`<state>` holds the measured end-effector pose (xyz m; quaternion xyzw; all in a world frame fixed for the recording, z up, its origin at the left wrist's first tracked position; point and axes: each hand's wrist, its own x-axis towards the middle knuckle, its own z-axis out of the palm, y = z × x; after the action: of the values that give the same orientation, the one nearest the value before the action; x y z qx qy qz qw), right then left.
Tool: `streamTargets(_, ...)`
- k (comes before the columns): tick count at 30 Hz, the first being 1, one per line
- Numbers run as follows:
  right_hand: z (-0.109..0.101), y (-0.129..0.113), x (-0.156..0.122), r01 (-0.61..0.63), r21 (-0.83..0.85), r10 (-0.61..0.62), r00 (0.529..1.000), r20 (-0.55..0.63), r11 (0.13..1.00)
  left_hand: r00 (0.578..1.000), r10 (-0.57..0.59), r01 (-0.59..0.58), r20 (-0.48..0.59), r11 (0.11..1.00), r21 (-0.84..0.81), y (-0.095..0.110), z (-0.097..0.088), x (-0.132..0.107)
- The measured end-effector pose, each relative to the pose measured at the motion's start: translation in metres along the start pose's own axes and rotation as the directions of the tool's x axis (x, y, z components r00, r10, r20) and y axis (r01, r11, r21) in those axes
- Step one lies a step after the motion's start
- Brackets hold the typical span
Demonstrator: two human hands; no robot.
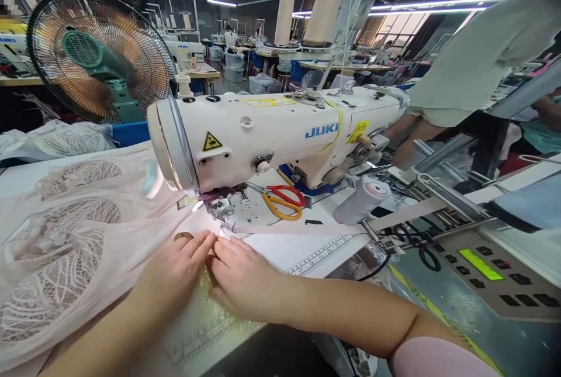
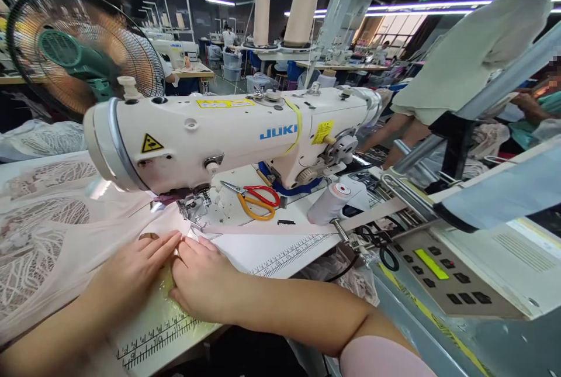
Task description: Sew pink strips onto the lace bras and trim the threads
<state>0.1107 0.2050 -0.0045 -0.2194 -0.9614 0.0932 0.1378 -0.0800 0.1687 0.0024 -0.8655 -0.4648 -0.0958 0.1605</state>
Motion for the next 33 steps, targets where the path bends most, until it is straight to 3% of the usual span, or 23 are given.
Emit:
streamTargets(7,-0.006,0.014,-0.022,0.092,0.079,-0.090,0.996,-0.025,0.993,0.998,0.046,-0.042,0.051,0.996,-0.079,-0.019,0.001,-0.004)
streamTargets(13,-0.006,0.034,-0.040,0.058,0.139,-0.048,0.996,-0.076,0.989,0.994,0.042,-0.030,0.098,0.992,-0.119,-0.027,0.001,-0.002)
streamTargets(27,-0.007,0.032,-0.040,0.014,0.185,0.000,0.997,-0.074,0.983,0.993,0.040,-0.022,0.113,0.987,-0.159,-0.040,0.007,-0.001)
streamTargets(33,-0.007,0.032,-0.041,-0.001,0.195,0.012,0.998,-0.056,0.981,0.986,0.019,0.011,0.167,0.983,-0.181,-0.043,0.007,-0.002)
